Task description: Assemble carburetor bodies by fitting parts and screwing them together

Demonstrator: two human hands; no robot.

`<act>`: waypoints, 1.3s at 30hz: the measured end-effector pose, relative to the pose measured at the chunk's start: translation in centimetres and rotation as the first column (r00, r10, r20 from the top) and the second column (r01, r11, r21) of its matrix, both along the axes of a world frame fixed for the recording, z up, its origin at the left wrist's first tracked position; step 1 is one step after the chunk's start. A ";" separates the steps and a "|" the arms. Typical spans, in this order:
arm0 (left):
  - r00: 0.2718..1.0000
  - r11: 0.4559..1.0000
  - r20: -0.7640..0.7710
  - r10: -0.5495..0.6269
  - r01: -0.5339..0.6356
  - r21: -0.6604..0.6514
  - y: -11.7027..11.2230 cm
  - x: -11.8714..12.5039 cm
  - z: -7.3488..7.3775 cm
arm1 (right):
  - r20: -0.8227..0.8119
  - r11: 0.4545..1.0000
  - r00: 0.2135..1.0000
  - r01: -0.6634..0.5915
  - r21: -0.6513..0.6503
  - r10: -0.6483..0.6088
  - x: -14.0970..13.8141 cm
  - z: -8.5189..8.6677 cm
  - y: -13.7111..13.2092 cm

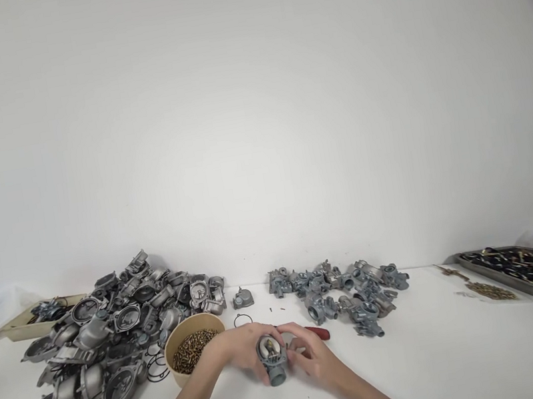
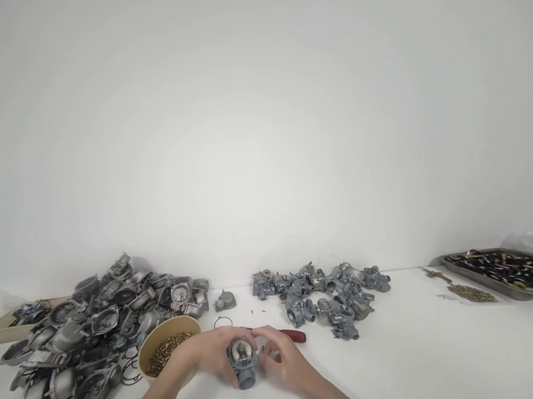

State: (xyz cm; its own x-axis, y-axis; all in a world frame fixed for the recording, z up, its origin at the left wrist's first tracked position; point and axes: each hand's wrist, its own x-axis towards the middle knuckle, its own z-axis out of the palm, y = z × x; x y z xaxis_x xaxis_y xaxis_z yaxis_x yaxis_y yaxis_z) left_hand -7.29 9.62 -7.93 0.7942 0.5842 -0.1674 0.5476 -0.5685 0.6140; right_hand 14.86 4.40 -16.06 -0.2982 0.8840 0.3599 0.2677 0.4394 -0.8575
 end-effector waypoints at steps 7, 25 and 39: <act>0.992 0.994 0.065 -0.112 0.113 -0.009 1.2 -1.4 -0.3 | 0.057 0.999 0.998 -0.033 -0.003 0.033 -0.9 0.6 -0.8; 0.954 0.923 0.256 0.157 -0.234 0.307 1.4 -1.5 0.5 | 0.080 0.998 0.995 -0.053 -0.040 0.056 -1.6 1.1 -1.0; 0.447 0.267 0.233 0.864 -0.798 0.540 4.3 -19.1 2.2 | 0.073 0.996 0.997 -0.019 -0.085 0.025 -1.7 1.0 -1.2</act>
